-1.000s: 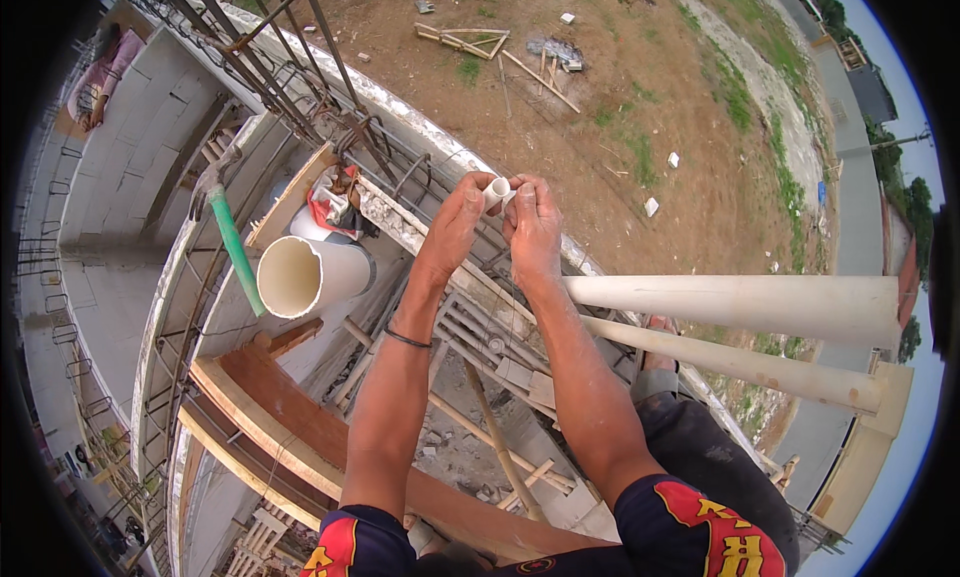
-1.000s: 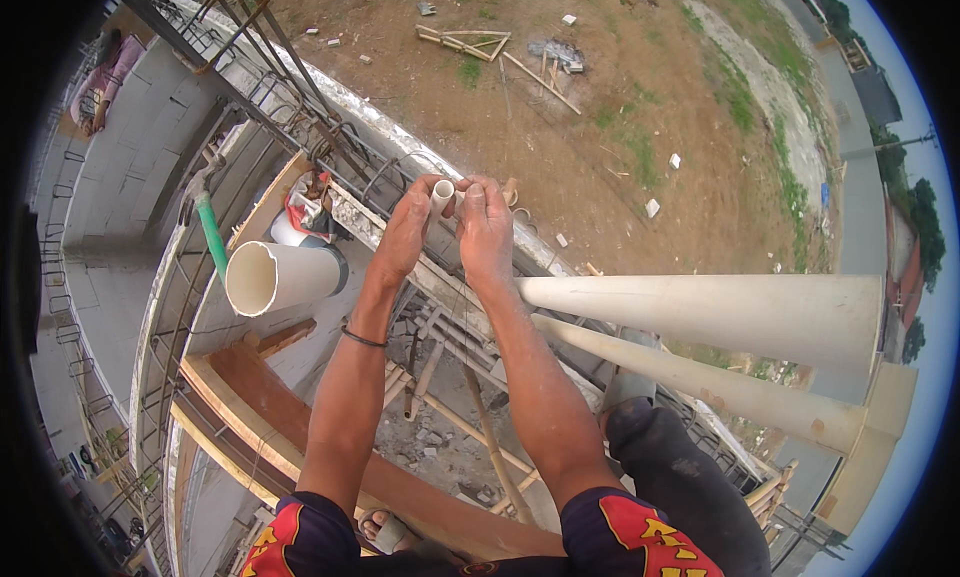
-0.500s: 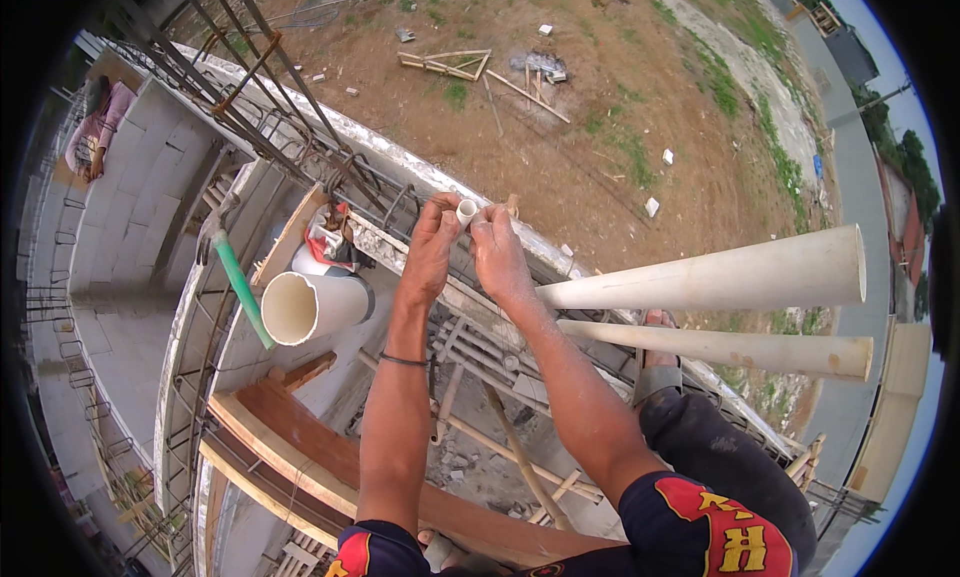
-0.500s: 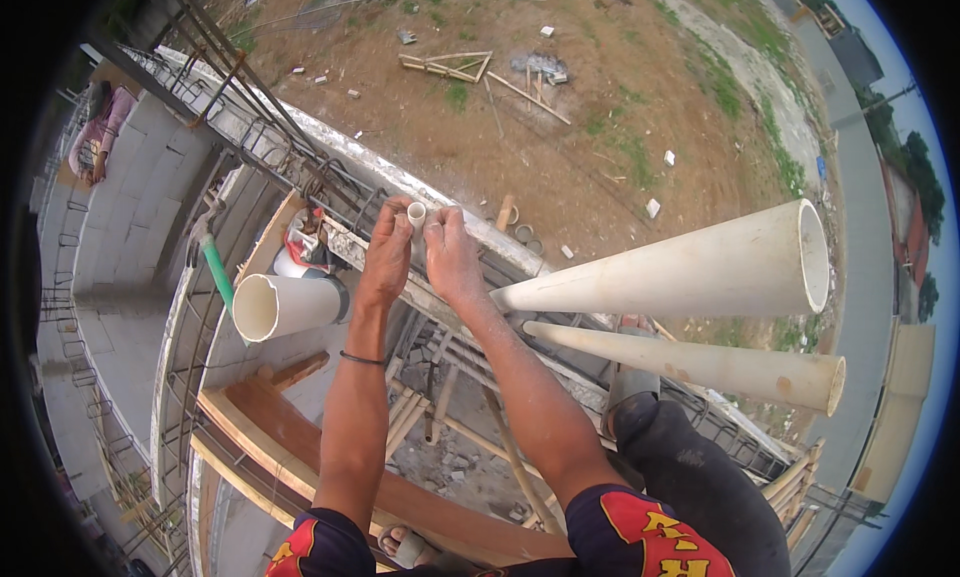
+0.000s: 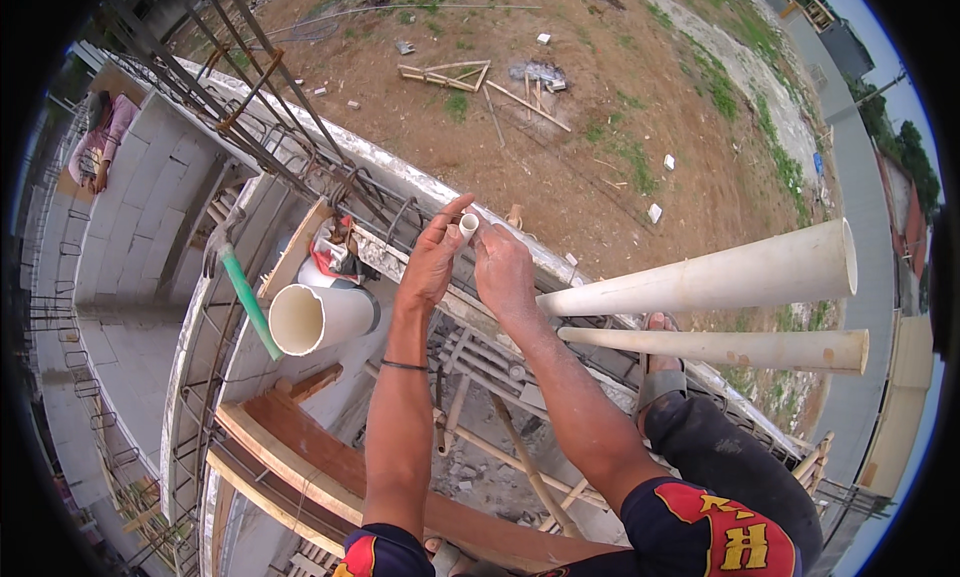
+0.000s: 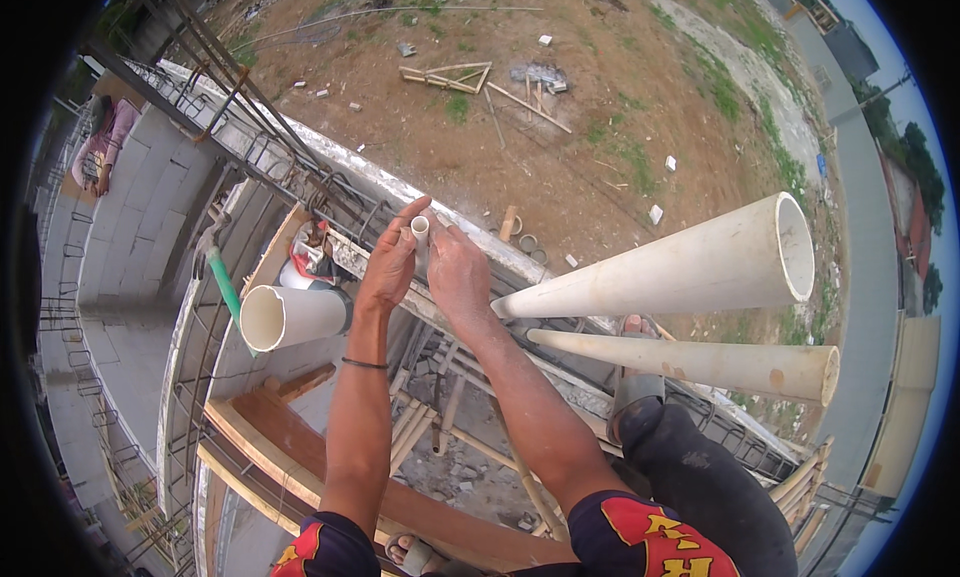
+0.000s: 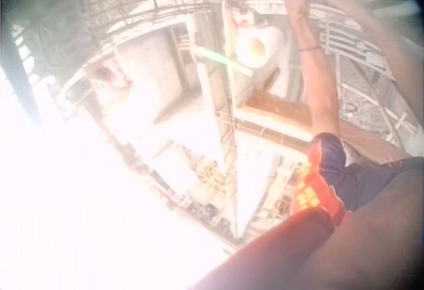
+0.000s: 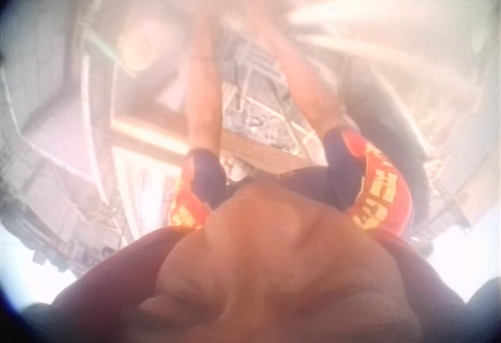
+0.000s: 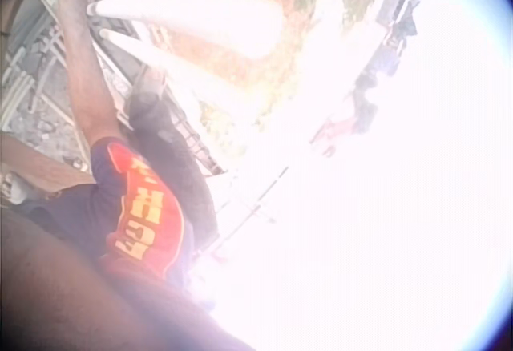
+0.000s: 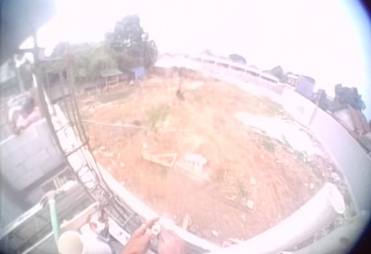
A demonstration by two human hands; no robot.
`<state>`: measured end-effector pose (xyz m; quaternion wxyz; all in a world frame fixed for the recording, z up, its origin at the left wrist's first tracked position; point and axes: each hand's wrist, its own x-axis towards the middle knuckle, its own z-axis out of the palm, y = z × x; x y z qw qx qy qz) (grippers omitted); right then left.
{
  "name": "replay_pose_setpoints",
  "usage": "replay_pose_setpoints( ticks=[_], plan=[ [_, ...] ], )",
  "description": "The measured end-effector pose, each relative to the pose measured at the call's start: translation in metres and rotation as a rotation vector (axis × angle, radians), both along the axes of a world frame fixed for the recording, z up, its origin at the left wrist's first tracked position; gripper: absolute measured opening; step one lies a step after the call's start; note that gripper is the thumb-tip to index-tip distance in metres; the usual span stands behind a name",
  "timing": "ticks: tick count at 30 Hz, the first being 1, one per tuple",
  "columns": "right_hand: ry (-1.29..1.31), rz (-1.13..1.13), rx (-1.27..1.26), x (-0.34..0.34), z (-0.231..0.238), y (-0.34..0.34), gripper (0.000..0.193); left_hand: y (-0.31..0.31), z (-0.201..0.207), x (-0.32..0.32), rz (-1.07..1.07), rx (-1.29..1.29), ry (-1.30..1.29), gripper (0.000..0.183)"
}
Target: The person secures white PVC pipes to a concrete wall using a hammer and nails. They position the pipes, drive nails into the wall, and adjust the pipe alignment. The person also handles a small cylindrical object and a piece of food during the task.
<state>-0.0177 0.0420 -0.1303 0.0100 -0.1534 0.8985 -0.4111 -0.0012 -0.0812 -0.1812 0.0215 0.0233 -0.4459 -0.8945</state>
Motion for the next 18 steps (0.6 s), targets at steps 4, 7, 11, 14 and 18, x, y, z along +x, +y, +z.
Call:
replay_pose_setpoints(
  ticks=[4, 7, 11, 14, 18],
  plan=[
    [-0.033, 0.161, -0.031, -0.008, -0.004, 0.007, 0.038, -0.001, -0.001, -0.001, 0.034, 0.015, -0.018, 0.061],
    [-0.078, 0.154, 0.017, -0.003, -0.001, 0.013, 0.038, 0.000, -0.004, -0.002, -0.027, -0.002, 0.027, 0.050],
    [-0.155, 0.130, 0.172, 0.012, 0.009, 0.009, 0.034, 0.015, -0.012, 0.002, 0.219, -0.075, 0.028, 0.040],
    [-0.166, 0.201, 0.424, 0.030, 0.030, 0.011, 0.030, 0.023, -0.012, 0.003, 0.330, -0.168, 0.040, 0.037],
    [0.056, 0.462, 0.658, 0.037, 0.075, -0.004, 0.023, 0.029, -0.005, 0.005, 0.310, -0.242, 0.016, 0.033]
  ],
)
